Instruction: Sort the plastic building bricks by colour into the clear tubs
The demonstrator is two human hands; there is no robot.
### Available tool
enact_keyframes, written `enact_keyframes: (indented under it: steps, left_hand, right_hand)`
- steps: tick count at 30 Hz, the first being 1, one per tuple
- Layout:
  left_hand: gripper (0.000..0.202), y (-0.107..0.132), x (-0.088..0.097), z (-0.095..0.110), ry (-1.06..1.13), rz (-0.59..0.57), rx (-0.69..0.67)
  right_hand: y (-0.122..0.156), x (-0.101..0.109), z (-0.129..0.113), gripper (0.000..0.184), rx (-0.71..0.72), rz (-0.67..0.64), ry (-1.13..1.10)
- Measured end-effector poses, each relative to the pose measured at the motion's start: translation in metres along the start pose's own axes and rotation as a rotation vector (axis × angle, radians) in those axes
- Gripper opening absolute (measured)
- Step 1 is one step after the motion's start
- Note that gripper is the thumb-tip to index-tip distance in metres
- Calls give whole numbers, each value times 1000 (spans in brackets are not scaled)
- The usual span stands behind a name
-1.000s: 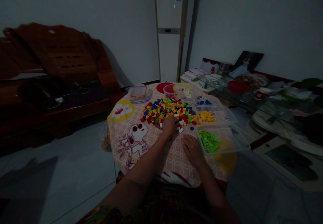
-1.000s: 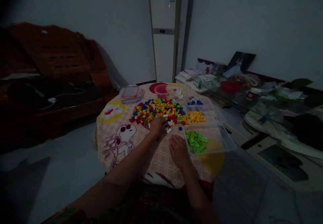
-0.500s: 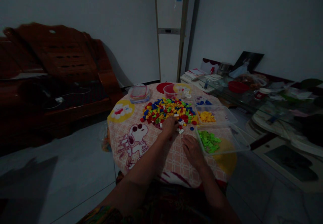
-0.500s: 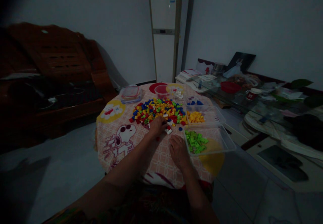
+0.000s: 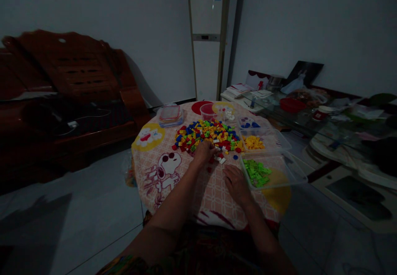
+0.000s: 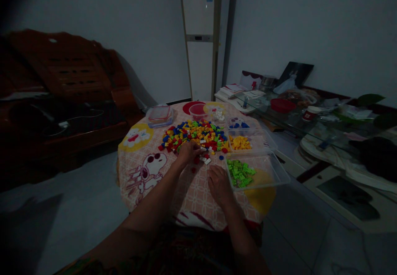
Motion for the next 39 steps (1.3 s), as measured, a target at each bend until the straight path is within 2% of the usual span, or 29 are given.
enact_keyframes:
  steps: [5, 9, 15, 19, 22, 27, 31, 33, 36, 39]
  left_hand:
    - [15, -2, 12, 6, -89, 12, 17]
    - [12, -2, 14, 11, -139, -47, 14]
    - [16, -4, 18, 13, -180, -49, 23]
    - [14, -6, 17, 18, -55, -4, 9]
    - [9, -9, 4, 32, 207, 27, 2]
    - [9, -18, -38, 74, 509, -28, 18]
    - [33, -26, -53, 113, 676, -28, -78]
    - [44, -26, -53, 121, 758, -11, -134]
    - [47, -23, -42, 105, 779, 58, -174]
    - [41, -22, -12, 56, 673, 211, -153]
  right_hand:
    - [0, -1, 1, 33, 7, -6, 7]
    - [0, -2, 2, 33, 5, -5, 4]
    - [0, -2, 1, 35, 7, -11, -5]
    - [0, -1, 0, 34, 12, -11, 1]
    - [1, -2, 1, 34, -1, -8, 20]
    - [2, -6, 5, 39, 6, -24, 13]
    - [2, -6, 7, 48, 24, -32, -10]
    - [1, -6, 7, 46, 29, -29, -8]
    - [0, -5, 5, 40, 31, -29, -5]
    - [0, -5, 4, 35, 8, -34, 7]
Point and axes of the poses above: each hand's wrist, its own y-axis away from the middle knuckle, its own x-axis out of the back of the hand, z = x × y, the point moved 8 cm from there along -y, towards the middle knuckle, and after that the axes turned 7 degrees about z, right-handed, at the moved point
